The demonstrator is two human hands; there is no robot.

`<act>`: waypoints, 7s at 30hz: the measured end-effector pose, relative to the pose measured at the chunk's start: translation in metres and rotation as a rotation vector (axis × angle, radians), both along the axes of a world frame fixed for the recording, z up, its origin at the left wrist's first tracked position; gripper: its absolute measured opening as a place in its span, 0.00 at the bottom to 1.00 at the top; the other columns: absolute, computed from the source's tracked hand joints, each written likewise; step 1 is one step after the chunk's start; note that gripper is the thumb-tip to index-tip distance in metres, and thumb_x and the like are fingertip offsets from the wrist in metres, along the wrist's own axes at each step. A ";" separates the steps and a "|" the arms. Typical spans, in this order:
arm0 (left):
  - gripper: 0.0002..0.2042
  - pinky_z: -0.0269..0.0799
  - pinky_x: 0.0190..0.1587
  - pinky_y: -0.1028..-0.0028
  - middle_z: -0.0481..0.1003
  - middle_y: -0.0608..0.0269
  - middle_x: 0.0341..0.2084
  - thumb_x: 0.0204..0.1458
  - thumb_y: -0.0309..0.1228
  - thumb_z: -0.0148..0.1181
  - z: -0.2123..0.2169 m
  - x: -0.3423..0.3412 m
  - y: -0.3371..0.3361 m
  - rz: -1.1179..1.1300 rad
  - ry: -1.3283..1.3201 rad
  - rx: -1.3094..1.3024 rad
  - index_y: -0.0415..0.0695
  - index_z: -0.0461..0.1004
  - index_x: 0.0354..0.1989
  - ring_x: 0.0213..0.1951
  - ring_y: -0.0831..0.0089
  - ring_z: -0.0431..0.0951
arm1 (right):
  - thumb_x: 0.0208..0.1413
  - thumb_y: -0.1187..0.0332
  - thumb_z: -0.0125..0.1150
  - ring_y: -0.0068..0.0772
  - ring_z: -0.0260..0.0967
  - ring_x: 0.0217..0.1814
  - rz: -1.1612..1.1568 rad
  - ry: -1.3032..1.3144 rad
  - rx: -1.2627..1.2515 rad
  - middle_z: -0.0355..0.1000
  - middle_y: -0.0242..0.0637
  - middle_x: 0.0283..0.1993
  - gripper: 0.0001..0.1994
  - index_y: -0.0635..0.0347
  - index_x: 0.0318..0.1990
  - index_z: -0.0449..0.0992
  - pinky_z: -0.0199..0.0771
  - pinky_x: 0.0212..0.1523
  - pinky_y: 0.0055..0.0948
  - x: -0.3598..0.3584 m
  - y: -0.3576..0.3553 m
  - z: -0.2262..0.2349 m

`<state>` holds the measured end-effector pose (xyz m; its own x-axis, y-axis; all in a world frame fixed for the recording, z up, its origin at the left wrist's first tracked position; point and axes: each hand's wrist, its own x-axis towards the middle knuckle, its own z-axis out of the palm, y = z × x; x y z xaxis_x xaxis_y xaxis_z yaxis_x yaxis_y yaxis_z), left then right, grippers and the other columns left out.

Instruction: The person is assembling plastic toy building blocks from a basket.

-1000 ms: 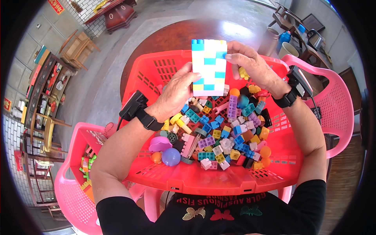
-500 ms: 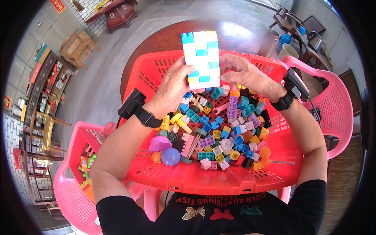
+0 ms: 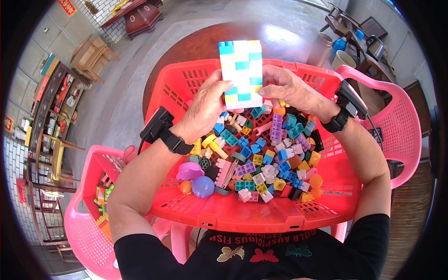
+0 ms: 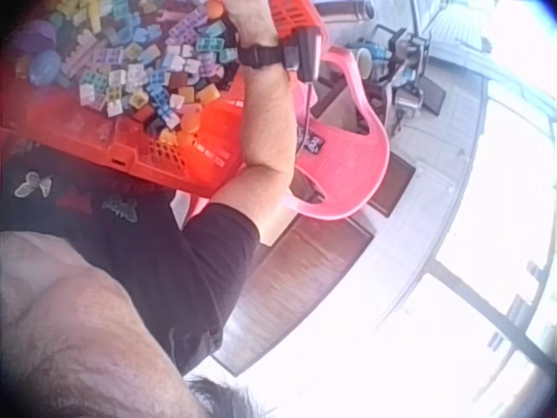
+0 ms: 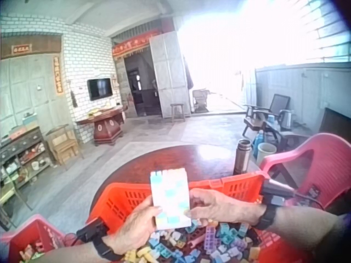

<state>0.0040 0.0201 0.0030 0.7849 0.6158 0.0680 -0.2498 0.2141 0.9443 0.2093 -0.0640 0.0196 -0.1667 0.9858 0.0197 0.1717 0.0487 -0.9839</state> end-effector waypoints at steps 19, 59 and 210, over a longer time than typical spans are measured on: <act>0.19 0.72 0.37 0.70 0.68 0.58 0.50 0.59 0.32 0.43 -0.003 -0.001 0.003 -0.078 0.011 -0.031 0.42 0.57 0.57 0.48 0.69 0.73 | 0.58 0.58 0.52 0.20 0.63 0.19 -0.024 -0.077 0.064 0.70 0.33 0.33 0.17 0.64 0.44 0.70 0.67 0.23 0.21 0.000 -0.001 -0.001; 0.16 0.75 0.45 0.72 0.74 0.62 0.41 0.53 0.30 0.61 -0.006 0.000 -0.004 -0.064 0.052 -0.010 0.40 0.67 0.48 0.42 0.75 0.76 | 0.57 0.59 0.54 0.20 0.67 0.23 -0.010 -0.108 0.104 0.70 0.34 0.37 0.17 0.65 0.45 0.71 0.68 0.26 0.20 0.008 -0.003 0.011; 0.23 0.74 0.44 0.76 0.71 0.65 0.38 0.42 0.18 0.66 0.027 -0.006 -0.020 0.071 0.297 0.376 0.42 0.63 0.45 0.42 0.78 0.74 | 0.57 0.65 0.56 0.23 0.68 0.40 -0.019 -0.264 0.282 0.72 0.36 0.38 0.15 0.60 0.50 0.68 0.69 0.43 0.26 -0.019 -0.021 0.005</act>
